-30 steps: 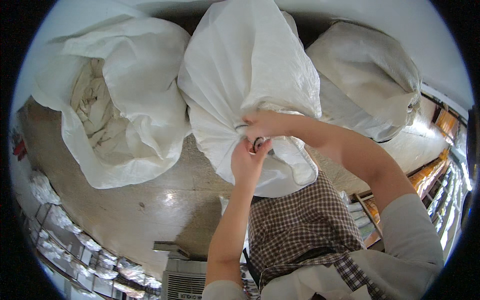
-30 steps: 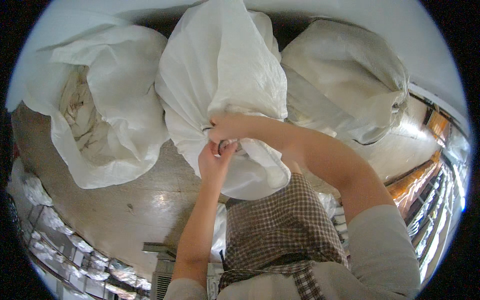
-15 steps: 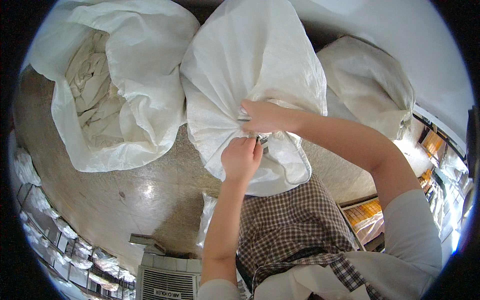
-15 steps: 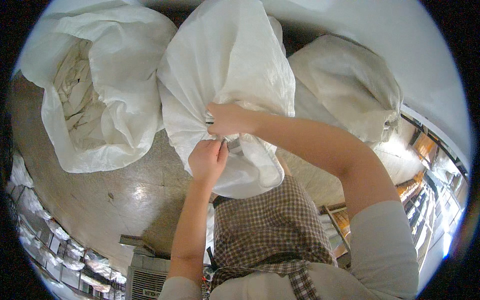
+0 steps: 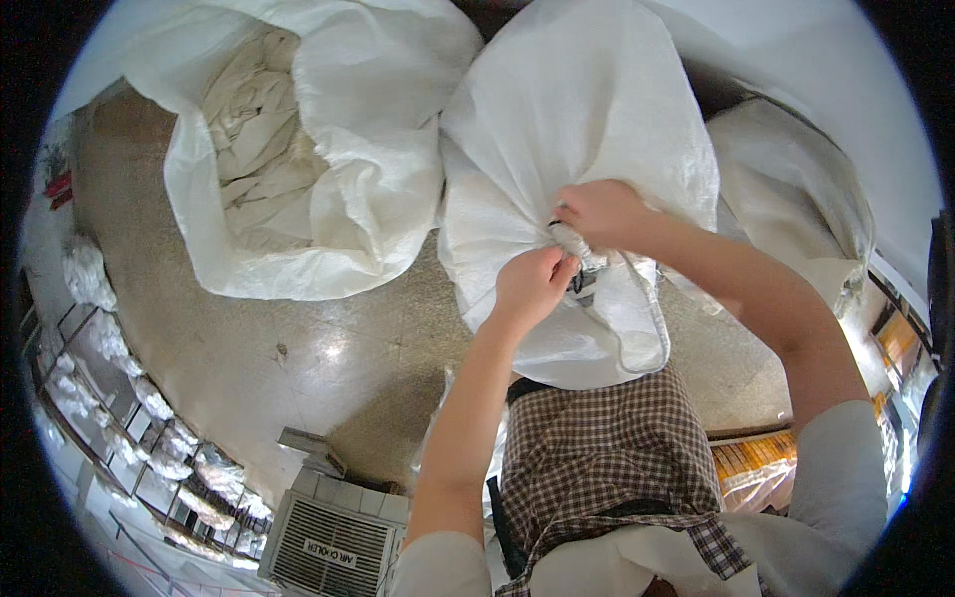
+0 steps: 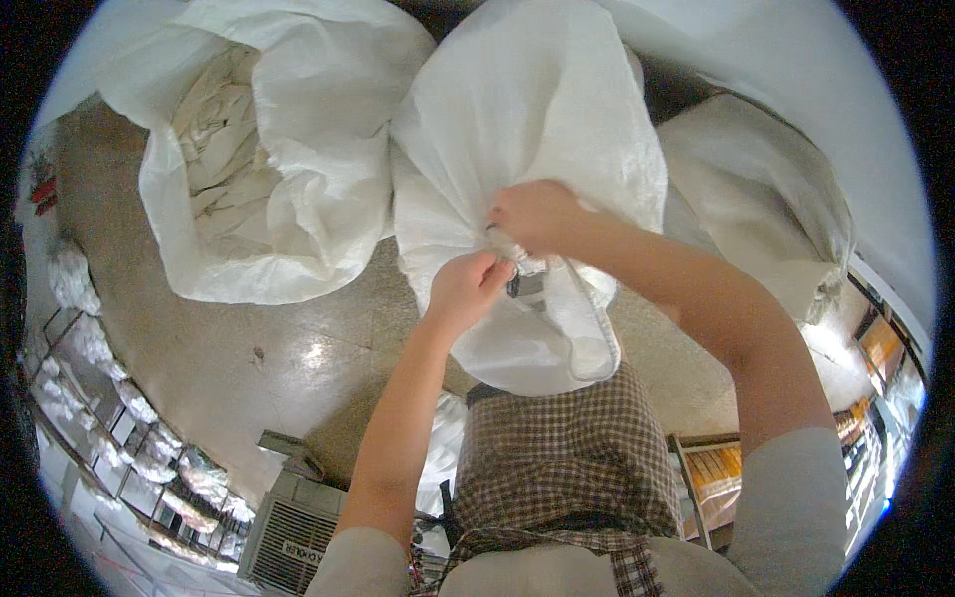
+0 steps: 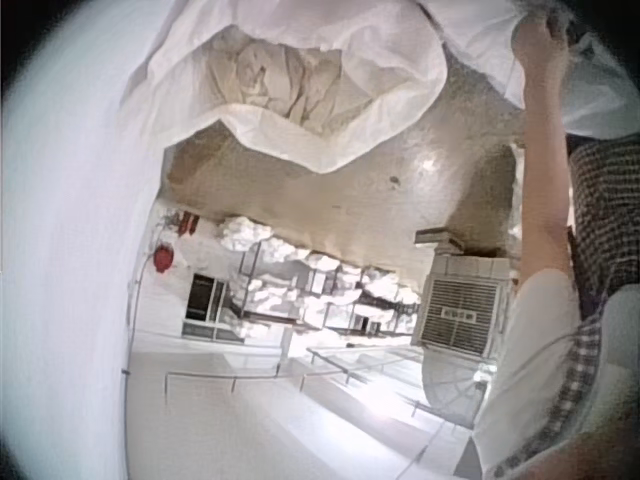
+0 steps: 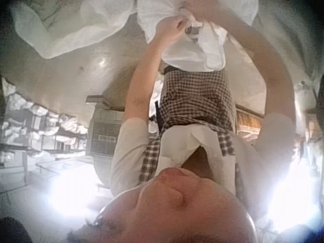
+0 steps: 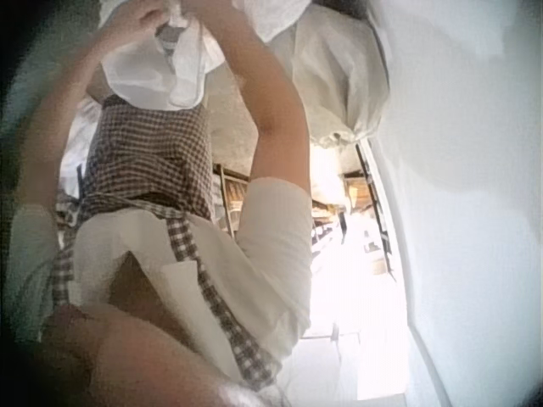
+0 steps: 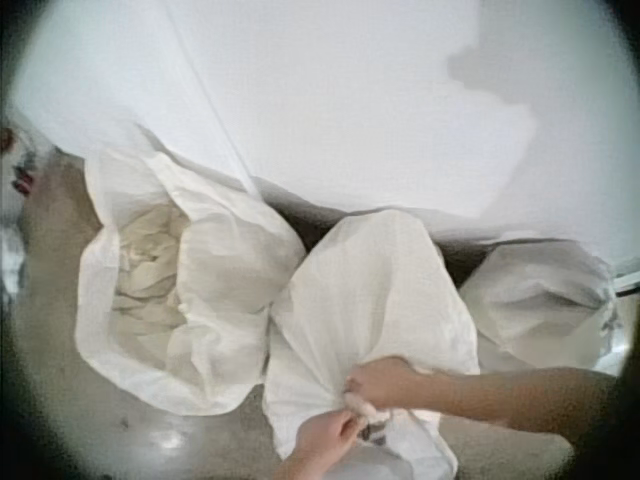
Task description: The person gathers white and black slippers from bins, places them into a large white sack, ties the sack shut, and then writes on a clipboard. The person then moves the sack and continues handling slippers from the bins.
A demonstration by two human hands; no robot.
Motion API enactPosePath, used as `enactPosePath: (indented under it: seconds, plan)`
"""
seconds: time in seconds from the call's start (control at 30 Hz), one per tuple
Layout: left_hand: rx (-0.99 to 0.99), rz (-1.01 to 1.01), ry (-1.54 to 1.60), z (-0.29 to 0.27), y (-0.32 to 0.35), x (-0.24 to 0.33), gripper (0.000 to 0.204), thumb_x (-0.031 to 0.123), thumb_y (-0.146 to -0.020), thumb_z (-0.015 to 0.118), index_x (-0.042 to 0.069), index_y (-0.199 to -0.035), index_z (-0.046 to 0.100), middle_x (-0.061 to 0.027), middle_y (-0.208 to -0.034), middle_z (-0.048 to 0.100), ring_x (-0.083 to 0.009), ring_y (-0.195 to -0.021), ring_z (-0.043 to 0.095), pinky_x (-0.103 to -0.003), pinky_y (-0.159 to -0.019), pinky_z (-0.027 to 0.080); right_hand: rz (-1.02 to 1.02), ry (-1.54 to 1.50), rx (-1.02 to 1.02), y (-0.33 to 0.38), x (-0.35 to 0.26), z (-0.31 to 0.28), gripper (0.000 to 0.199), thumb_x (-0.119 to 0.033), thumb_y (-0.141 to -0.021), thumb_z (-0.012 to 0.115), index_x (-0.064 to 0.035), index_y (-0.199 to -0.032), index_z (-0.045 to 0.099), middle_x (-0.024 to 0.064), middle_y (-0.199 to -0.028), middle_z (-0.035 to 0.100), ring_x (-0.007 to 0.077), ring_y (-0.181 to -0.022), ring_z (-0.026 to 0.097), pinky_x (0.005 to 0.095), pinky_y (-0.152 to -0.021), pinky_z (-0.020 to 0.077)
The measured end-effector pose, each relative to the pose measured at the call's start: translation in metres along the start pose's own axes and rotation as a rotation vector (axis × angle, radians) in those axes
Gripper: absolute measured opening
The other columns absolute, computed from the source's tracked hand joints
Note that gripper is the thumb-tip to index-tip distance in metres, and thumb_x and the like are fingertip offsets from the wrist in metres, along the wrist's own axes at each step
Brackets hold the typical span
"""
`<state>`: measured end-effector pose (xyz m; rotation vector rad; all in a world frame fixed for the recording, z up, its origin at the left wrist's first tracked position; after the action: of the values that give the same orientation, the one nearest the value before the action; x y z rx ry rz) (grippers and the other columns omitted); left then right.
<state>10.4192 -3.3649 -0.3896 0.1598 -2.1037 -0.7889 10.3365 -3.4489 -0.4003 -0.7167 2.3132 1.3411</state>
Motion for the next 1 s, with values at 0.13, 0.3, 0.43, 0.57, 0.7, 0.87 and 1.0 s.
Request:
enactPosePath:
  seconds: [0.13, 0.3, 0.43, 0.57, 0.7, 0.87, 1.0]
  plan:
    - [0.110, -0.043, 0.151, 0.008, 0.010, 0.006, 0.036, 0.033, -0.089, 0.053, 0.002, -0.070, 0.054, -0.0151, -0.063, 0.055, -0.0337, -0.060, 0.054, -0.042, -0.056, 0.039, 0.138, -0.118, -0.026, -0.010, 0.033, 0.008, 0.027, -0.027, -0.080, 0.053, -0.0026, -0.085, 0.063, 0.0177, -0.083, 0.064, 0.0320, -0.081, 0.062, 0.0443, -0.071, 0.0477]
    - [0.021, -0.172, 0.217, 0.044, 0.027, -0.017, 0.033, 0.033, -0.090, 0.053, 0.002, -0.079, 0.059, -0.0157, -0.066, 0.056, -0.0321, -0.065, 0.057, -0.042, -0.061, 0.043, 0.184, -0.121, 0.102, -0.020, 0.046, 0.013, 0.029, -0.026, -0.082, 0.053, 0.0015, -0.076, 0.061, 0.0181, -0.076, 0.062, 0.0287, -0.078, 0.063, 0.0403, -0.070, 0.0480]
    - [0.509, -0.006, -0.052, -0.075, 0.043, -0.053, 0.029, 0.023, -0.087, 0.060, 0.009, -0.112, 0.057, -0.0136, -0.109, 0.058, -0.0298, -0.101, 0.055, -0.039, -0.088, 0.044, 0.130, -0.438, 0.185, 0.012, 0.037, -0.010, 0.026, -0.025, -0.084, 0.058, 0.0002, -0.090, 0.058, 0.0148, -0.081, 0.062, 0.0255, -0.076, 0.062, 0.0378, -0.069, 0.0476]
    - [1.143, -0.179, 0.049, -0.261, 0.058, -0.146, 0.052, 0.017, -0.091, 0.055, -0.006, -0.132, 0.034, -0.0233, -0.128, 0.044, -0.0326, -0.116, 0.047, -0.040, -0.095, 0.041, -0.048, -0.351, 0.385, 0.083, -0.004, -0.020, 0.021, -0.017, -0.084, 0.060, -0.0042, -0.099, 0.054, 0.0105, -0.086, 0.059, 0.0227, -0.078, 0.059, 0.0358, -0.069, 0.0471]
    - [1.004, -0.422, 0.379, -0.282, -0.001, -0.242, 0.049, 0.013, -0.088, 0.053, -0.006, -0.130, 0.037, -0.0269, -0.120, 0.052, -0.0335, -0.105, 0.055, -0.039, -0.090, 0.043, -0.107, -0.469, 0.090, 0.137, -0.054, 0.062, 0.014, -0.015, -0.085, 0.058, -0.0052, -0.094, 0.057, 0.0100, -0.086, 0.059, 0.0247, -0.080, 0.059, 0.0361, -0.070, 0.0471]
    - [0.376, -0.220, -0.217, -0.168, -0.046, -0.243, 0.038, 0.022, -0.090, 0.049, -0.001, -0.120, 0.051, -0.0244, -0.108, 0.060, -0.0378, -0.102, 0.057, -0.043, -0.085, 0.046, -0.062, -0.490, -0.112, 0.182, -0.087, 0.125, 0.015, -0.018, -0.086, 0.055, -0.0047, -0.091, 0.059, 0.0117, -0.084, 0.061, 0.0281, -0.077, 0.060, 0.0387, -0.068, 0.0482]
    - [0.630, -0.548, -0.315, -0.222, 0.045, -0.232, 0.035, 0.028, -0.093, 0.046, -0.002, -0.108, 0.059, -0.0226, -0.105, 0.062, -0.0378, -0.101, 0.057, -0.044, -0.083, 0.046, 0.011, -0.446, -0.122, 0.200, -0.084, 0.124, 0.014, -0.018, -0.085, 0.057, -0.0045, -0.089, 0.060, 0.0136, -0.082, 0.062, 0.0295, -0.074, 0.061, 0.0395, -0.065, 0.0486]
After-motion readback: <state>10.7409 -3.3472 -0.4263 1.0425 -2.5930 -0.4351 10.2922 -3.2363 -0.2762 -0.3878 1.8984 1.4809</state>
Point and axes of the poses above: each hand's wrist, its own y-axis away from the middle knuckle, its own z-axis out of the palm, x = y × z, the point moved 8 cm from there along -y, towards the middle knuckle
